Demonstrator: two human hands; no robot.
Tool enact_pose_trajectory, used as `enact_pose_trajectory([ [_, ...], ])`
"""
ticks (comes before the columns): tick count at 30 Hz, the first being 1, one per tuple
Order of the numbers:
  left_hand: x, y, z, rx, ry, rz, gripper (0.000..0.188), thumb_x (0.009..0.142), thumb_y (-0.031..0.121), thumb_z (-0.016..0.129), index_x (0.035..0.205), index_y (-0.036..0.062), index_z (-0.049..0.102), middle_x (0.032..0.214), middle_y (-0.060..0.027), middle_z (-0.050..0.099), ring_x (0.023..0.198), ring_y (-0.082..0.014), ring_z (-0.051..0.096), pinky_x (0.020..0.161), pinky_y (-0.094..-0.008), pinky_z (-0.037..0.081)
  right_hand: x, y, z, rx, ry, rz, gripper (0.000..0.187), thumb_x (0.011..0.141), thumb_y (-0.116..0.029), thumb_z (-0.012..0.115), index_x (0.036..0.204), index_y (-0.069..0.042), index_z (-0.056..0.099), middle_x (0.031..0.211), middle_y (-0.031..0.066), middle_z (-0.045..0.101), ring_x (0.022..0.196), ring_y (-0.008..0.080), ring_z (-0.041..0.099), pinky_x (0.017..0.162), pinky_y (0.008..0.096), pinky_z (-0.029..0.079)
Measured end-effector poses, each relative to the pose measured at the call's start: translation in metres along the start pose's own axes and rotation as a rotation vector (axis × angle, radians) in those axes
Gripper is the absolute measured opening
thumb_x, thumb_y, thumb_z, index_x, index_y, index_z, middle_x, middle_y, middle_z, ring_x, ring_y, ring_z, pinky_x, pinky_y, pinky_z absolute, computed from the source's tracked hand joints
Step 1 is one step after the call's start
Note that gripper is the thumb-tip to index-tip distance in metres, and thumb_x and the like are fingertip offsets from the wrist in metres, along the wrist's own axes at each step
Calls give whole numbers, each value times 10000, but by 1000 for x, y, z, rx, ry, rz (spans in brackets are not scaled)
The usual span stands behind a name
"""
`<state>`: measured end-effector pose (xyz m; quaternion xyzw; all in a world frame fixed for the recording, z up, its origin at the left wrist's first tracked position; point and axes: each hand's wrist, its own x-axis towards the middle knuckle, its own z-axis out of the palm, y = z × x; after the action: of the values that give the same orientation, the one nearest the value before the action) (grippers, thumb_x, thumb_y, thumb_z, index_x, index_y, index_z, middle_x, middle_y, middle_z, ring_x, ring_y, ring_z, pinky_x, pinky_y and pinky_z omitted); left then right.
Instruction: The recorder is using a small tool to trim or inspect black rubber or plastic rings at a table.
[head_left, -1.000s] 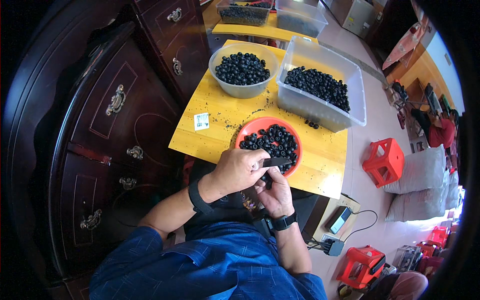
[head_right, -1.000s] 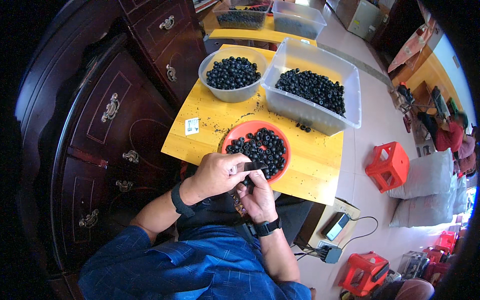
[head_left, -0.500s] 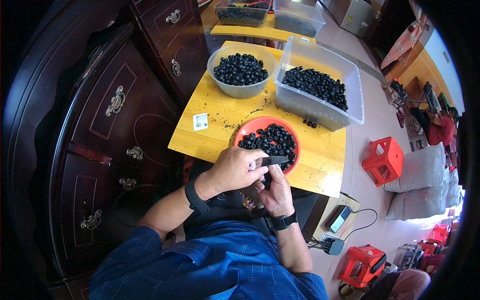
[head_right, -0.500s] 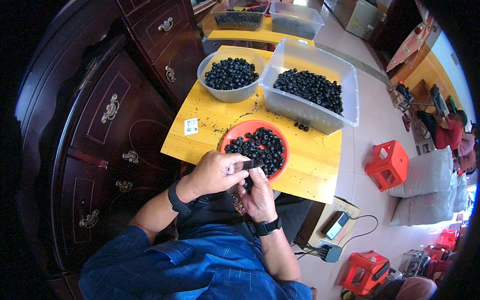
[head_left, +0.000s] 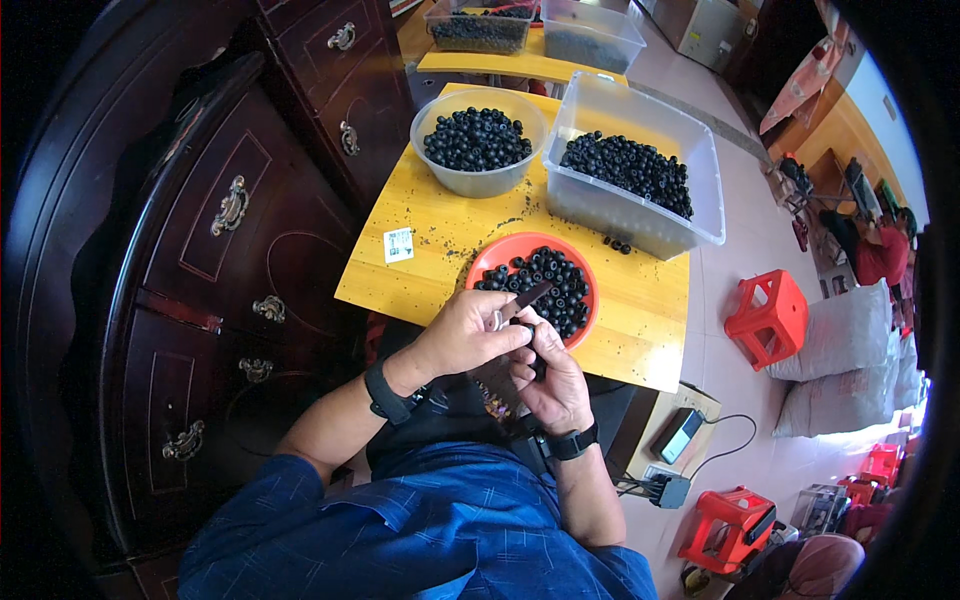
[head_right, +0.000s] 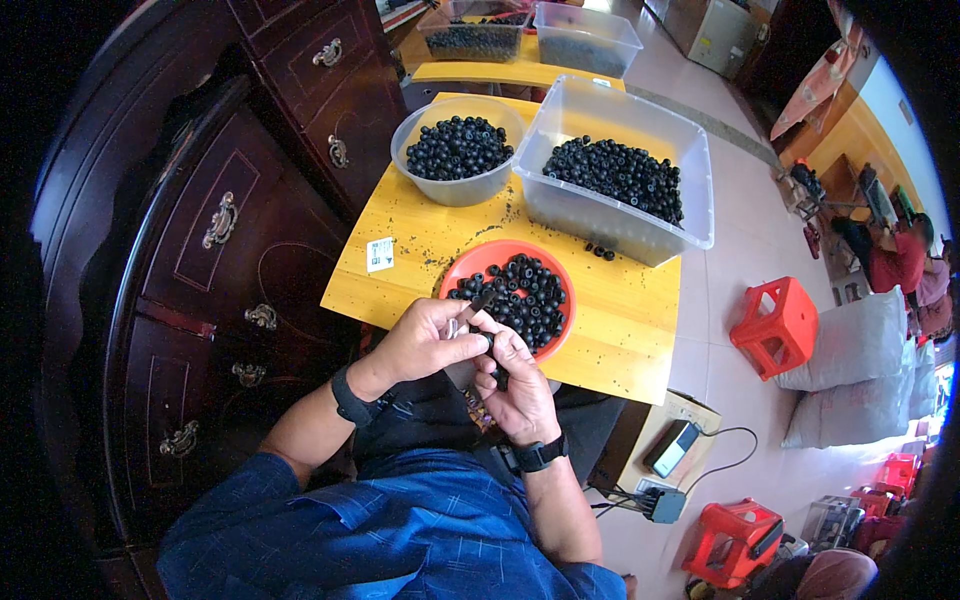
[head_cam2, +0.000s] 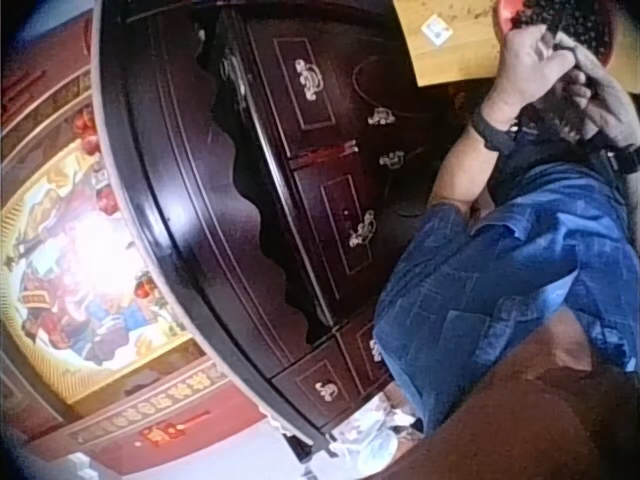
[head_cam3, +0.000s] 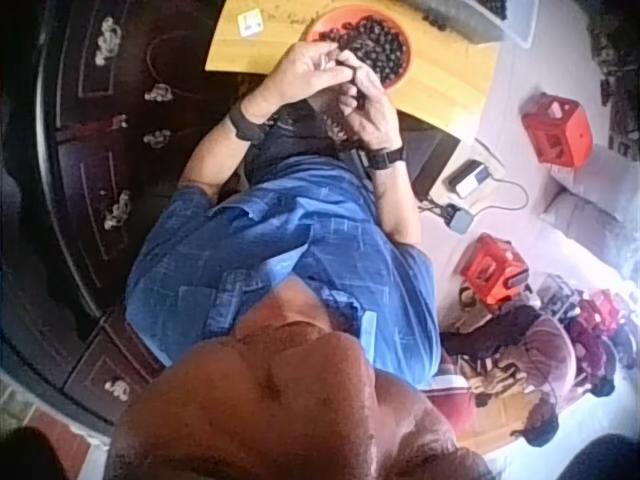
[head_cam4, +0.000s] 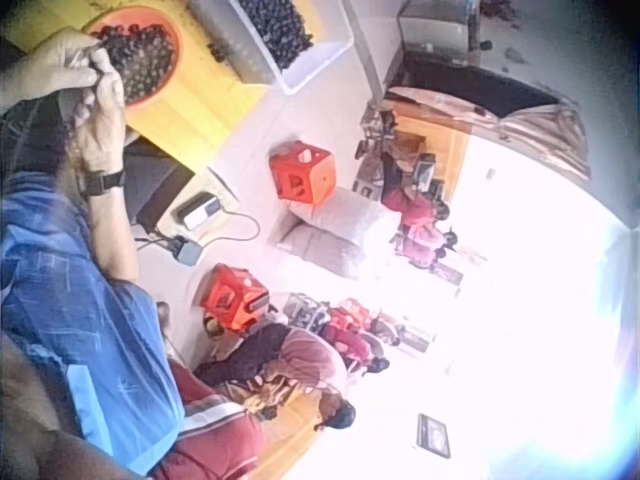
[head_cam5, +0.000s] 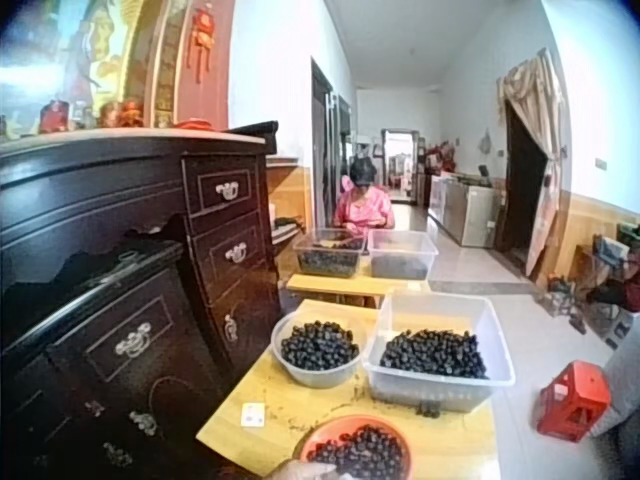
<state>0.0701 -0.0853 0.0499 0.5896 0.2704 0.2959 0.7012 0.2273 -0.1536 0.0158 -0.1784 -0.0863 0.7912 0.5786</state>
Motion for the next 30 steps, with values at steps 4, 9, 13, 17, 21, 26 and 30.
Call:
enact_pose_trajectory([
  [4, 2, 5, 0, 13, 40, 20, 149, 938, -16, 569, 1074, -43, 622, 979, -74, 674, 791, -139, 679, 749, -258, 559, -1, -1, 4, 117, 15, 64, 347, 984, -218, 585, 1280, -40, 552, 943, 0, 605, 711, 48, 501, 575, 183, 409],
  [9, -1, 18, -1, 544, 154, 101, 179, 880, 125, 687, 1013, 13, 649, 792, -62, 671, 684, -118, 661, 634, -270, 523, -2, 2, -7, 212, 124, 23, 209, 975, -192, 594, 1152, -81, 595, 942, 17, 617, 707, 68, 520, 580, 191, 431],
  [13, -2, 14, -4, 838, 146, 201, 303, 798, 290, 773, 932, 56, 635, 661, -87, 630, 592, -232, 652, 547, -344, 482, -2, 2, -7, 208, 160, 18, 163, 970, -181, 601, 1105, -90, 608, 935, 12, 624, 701, 72, 528, 574, 202, 449],
  [17, 1, 14, -5, 907, 119, 240, 334, 813, 359, 752, 855, 60, 610, 671, -99, 638, 611, -286, 659, 553, -365, 492, -2, 2, -7, 207, 136, 24, 156, 969, -186, 605, 1093, -90, 605, 928, 9, 626, 700, 69, 531, 570, 205, 450],
  [21, 3, 13, -5, 942, 101, 241, 362, 820, 398, 738, 814, 68, 591, 667, -99, 634, 622, -297, 664, 554, -371, 497, -1, 3, -8, 188, 123, 42, 133, 966, -163, 605, 1076, -90, 596, 925, 4, 624, 702, 65, 533, 572, 207, 448],
  [26, 3, 11, -6, 955, 109, 294, 379, 823, 413, 732, 780, 74, 569, 669, -103, 633, 632, -314, 667, 551, -387, 501, 0, 5, -7, 191, 167, 37, 114, 962, -137, 601, 1067, -95, 592, 919, -6, 618, 700, 63, 527, 575, 213, 446],
  [30, 3, 11, -6, 957, 119, 290, 379, 828, 408, 728, 773, 71, 564, 671, -106, 633, 634, -317, 666, 553, -389, 501, 0, 5, -10, 170, 132, 33, 98, 962, -138, 600, 1052, -101, 589, 905, -11, 610, 703, 63, 526, 578, 213, 441],
])
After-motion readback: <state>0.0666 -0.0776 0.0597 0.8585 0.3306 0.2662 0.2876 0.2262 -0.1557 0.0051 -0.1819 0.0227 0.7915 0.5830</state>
